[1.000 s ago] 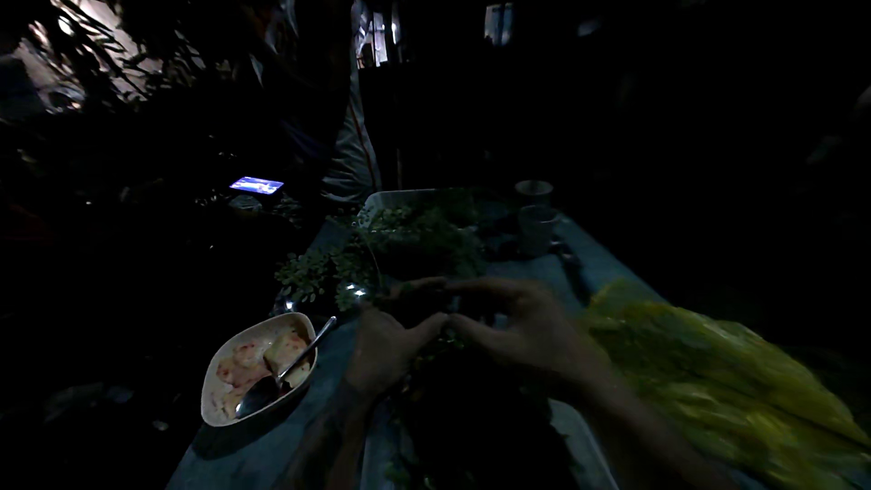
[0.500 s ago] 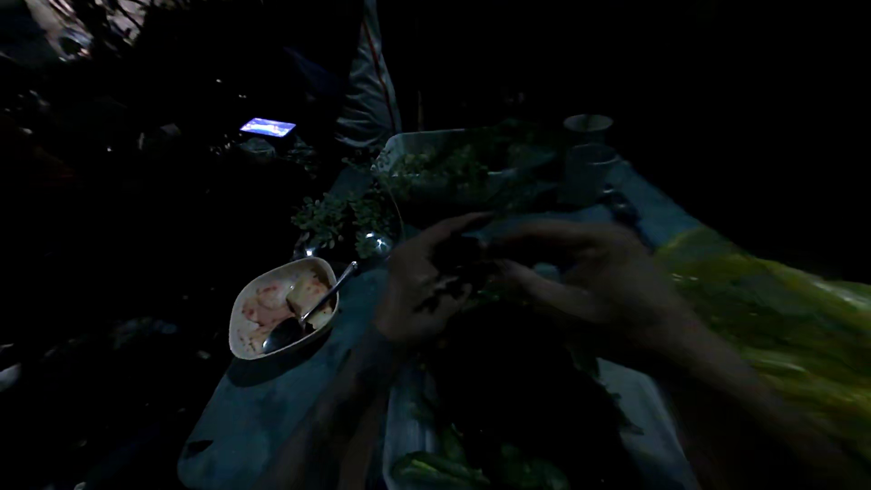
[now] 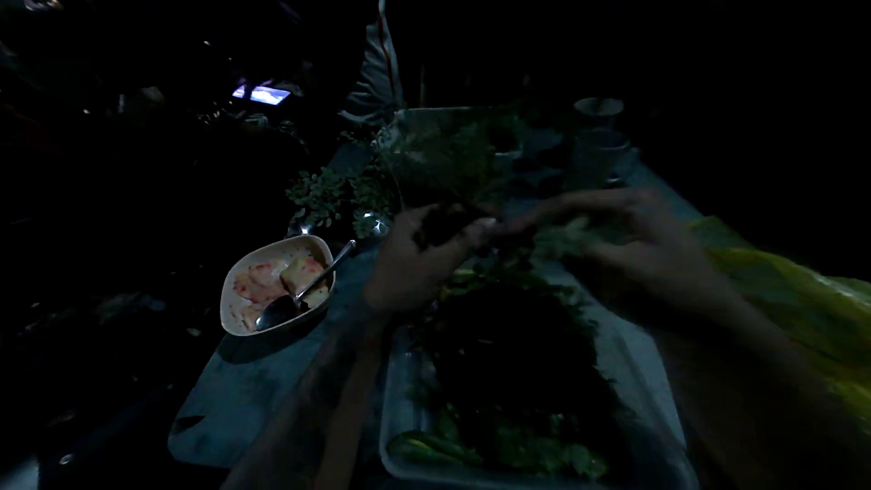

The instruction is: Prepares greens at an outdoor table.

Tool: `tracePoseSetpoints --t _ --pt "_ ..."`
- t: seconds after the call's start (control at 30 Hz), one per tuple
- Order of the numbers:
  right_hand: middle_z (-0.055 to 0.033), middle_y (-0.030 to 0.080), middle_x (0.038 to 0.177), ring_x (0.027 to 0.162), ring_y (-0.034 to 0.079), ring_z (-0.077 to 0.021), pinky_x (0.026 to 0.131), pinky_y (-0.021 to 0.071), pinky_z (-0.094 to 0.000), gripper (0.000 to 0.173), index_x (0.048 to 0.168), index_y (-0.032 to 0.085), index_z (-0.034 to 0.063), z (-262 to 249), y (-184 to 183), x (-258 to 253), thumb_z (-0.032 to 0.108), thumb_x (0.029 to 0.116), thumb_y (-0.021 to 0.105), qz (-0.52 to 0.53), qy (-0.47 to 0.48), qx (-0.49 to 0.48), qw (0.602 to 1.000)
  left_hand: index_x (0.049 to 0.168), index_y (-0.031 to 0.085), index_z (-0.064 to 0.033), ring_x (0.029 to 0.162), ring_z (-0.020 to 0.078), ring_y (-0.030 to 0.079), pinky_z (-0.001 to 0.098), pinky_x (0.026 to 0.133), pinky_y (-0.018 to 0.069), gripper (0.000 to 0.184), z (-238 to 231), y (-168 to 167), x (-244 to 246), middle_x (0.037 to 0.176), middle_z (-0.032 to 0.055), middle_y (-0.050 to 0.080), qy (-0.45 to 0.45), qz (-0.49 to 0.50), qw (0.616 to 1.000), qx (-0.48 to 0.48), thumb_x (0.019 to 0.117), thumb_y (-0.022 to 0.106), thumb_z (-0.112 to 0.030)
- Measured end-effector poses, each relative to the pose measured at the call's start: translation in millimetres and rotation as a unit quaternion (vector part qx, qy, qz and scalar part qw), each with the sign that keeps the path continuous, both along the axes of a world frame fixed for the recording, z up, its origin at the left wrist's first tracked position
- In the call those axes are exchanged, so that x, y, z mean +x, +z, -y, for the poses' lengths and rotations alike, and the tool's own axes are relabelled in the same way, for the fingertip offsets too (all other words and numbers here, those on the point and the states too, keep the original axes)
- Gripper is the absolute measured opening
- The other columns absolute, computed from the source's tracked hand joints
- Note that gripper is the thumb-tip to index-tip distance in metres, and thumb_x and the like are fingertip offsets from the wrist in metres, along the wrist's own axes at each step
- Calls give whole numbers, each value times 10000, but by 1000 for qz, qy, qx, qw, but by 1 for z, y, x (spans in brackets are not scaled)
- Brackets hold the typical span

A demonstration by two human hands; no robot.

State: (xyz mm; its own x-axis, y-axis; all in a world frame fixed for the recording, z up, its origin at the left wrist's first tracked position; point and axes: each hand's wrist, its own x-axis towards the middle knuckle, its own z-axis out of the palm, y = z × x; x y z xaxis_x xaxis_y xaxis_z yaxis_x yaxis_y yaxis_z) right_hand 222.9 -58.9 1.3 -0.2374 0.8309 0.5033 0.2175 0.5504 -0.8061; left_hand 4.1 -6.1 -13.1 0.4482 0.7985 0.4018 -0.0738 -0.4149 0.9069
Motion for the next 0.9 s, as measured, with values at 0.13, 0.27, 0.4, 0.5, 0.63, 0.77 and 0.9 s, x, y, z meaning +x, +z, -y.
tracePoseSetpoints --t 0.13,0.27,0.4,0.5,0.63,0.77,0.9 --pt "-10 741 881 701 660 -86 625 572 -233 342 957 767 110 0 0 -6 360 1053 554 -65 -23 -89 994 1054 732 -98 810 20 672 191 745 578 101 1 1 0 915 -43 722 29 -47 998 26 979 681 -144" --pt "10 730 824 690 678 -85 601 585 -227 130 943 760 146 3 7 -18 235 867 815 -29 -112 -143 983 1076 746 -72 803 22 682 185 732 585 130 4 3 3 928 -30 738 16 -33 999 3 968 675 -63" --pt "-10 761 914 787 722 -120 682 625 -283 135 996 774 125 1 4 -18 74 871 786 30 -131 -152 979 1096 749 -98 791 44 675 208 704 585 141 2 4 1 952 -22 731 36 -76 996 9 982 670 -115" --pt "6 747 861 715 701 -107 613 609 -280 99 997 780 138 3 5 -21 108 902 781 54 -152 -152 975 1141 737 -106 823 62 696 225 728 599 190 2 4 4 990 -16 736 59 -93 994 -9 956 716 -143" --pt "30 726 788 653 671 -75 564 581 -255 47 935 778 156 4 7 -22 120 905 771 74 -166 -127 975 1178 714 -113 859 65 706 254 778 608 282 5 5 4 963 -30 745 82 -76 992 -57 906 778 -149" --pt "-2 707 761 646 660 -109 563 573 -278 12 905 771 133 4 7 -21 135 894 769 41 -138 -169 975 1237 685 -131 823 72 713 251 741 614 330 8 5 3 958 -29 749 78 -90 992 -52 921 770 -166" --pt "-34 690 752 635 644 -125 563 558 -277 11 888 749 93 5 9 -20 94 886 759 5 -133 -215 968 1257 653 -124 836 87 685 274 734 590 337 10 10 -2 1002 -9 712 112 -131 984 -46 952 739 -237"
